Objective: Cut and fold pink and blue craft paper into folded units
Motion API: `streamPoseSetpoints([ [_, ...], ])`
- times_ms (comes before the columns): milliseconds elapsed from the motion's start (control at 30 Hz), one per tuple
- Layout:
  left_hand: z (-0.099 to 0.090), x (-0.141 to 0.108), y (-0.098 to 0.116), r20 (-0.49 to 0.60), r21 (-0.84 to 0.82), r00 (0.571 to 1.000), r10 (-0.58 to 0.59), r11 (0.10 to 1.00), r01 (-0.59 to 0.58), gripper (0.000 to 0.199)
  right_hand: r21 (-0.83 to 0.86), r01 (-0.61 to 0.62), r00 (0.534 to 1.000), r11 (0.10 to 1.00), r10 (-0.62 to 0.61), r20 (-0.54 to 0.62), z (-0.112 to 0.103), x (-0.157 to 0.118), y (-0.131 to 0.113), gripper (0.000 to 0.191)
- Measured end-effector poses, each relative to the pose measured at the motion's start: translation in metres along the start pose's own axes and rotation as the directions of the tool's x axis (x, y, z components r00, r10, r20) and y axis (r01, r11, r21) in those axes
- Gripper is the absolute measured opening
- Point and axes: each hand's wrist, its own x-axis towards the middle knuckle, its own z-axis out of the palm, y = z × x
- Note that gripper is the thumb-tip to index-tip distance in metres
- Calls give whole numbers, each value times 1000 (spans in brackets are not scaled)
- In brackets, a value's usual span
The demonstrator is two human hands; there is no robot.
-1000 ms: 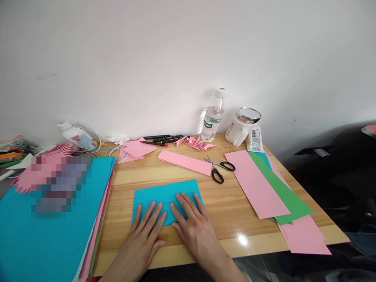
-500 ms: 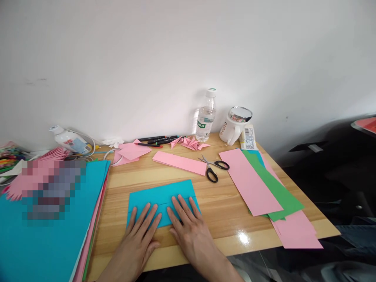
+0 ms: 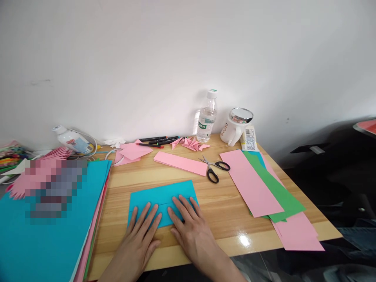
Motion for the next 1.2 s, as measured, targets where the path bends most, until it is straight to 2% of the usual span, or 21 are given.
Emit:
streamPoseSetpoints([
  [800, -4, 0, 3, 44, -5, 999, -22, 1000, 22, 47, 18, -10, 997, 1000, 11, -75, 2, 1, 1, 28],
  [1200, -6, -1, 3, 77, -22, 996, -36, 999, 38, 48, -50, 24, 1000, 998, -25, -12, 1, -1, 2, 35],
])
